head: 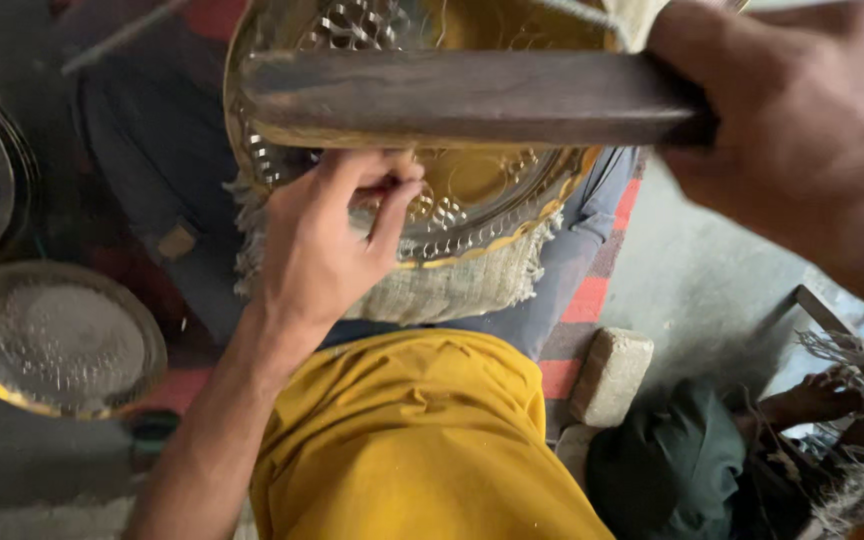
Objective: The person uses a hammer and a small metal punch to emboss a decorative pattern into a brass plate resting on their lap. They repeatedly strike the punch to create indentations along the plate's surface.
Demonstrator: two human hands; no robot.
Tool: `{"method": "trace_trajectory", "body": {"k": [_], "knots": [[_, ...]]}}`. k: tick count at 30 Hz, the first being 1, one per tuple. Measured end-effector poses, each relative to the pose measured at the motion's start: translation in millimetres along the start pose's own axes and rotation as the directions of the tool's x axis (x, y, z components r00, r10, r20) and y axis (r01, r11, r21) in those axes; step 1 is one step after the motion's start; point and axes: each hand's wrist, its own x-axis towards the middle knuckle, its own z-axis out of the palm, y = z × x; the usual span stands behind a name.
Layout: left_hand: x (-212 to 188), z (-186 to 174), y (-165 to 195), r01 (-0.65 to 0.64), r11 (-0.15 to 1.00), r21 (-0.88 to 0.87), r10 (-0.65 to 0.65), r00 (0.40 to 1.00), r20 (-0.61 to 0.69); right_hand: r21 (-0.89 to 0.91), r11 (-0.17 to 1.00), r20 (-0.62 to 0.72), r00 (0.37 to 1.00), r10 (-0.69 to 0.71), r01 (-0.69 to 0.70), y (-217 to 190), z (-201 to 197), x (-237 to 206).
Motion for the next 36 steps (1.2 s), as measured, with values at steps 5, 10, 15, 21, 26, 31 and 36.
{"method": "trace_trajectory", "body": {"k": [5, 10, 15, 21, 26, 31, 36], "knots": [[18.1, -25.7, -16.5, -0.192, 0.977, -0.092, 0.139, 0.904, -0.405, 0.124, 0.981, -0.137, 0.976, 0.168, -0.152, -3.6, 15.1, -12.0], [46.6, -32.2, -34.9, -0.174, 0.979, -0.104, 0.083, 0.815, -0.574, 0.533, 0.824, -0.202, 0.917, 0.344, -0.192, 3.2, 59.6, -26.4], [62.2, -38.4, -49.9, -0.101, 0.994, -0.036, 0.066, 0.84, -0.538, 0.753, 0.583, -0.103, 0.82, 0.563, -0.305, 3.7, 88.2, -47.9], [84.5, -40.1, -72.3, -0.025, 0.996, 0.091, 0.064, 0.886, -0.459, 0.878, 0.207, 0.175, 0.692, 0.7, -0.431, -32.6, 101.4, -51.9], [84.6, -30.2, -47.7, -0.123, 0.974, 0.189, 0.184, 0.917, -0.354, 0.925, 0.011, 0.258, 0.651, 0.714, -0.379, -40.4, 114.3, -61.8], [64.2, -4.9, -21.6, -0.168, 0.975, -0.148, 0.196, 0.96, 0.198, 0.905, 0.041, 0.228, 0.564, 0.793, -0.424, -27.6, 142.3, -85.3], [69.0, 9.0, -24.2, -0.211, 0.974, -0.084, 0.227, 0.888, 0.4, 0.948, 0.256, -0.13, 0.501, 0.855, -0.191, -28.3, 201.9, -107.4]]}}
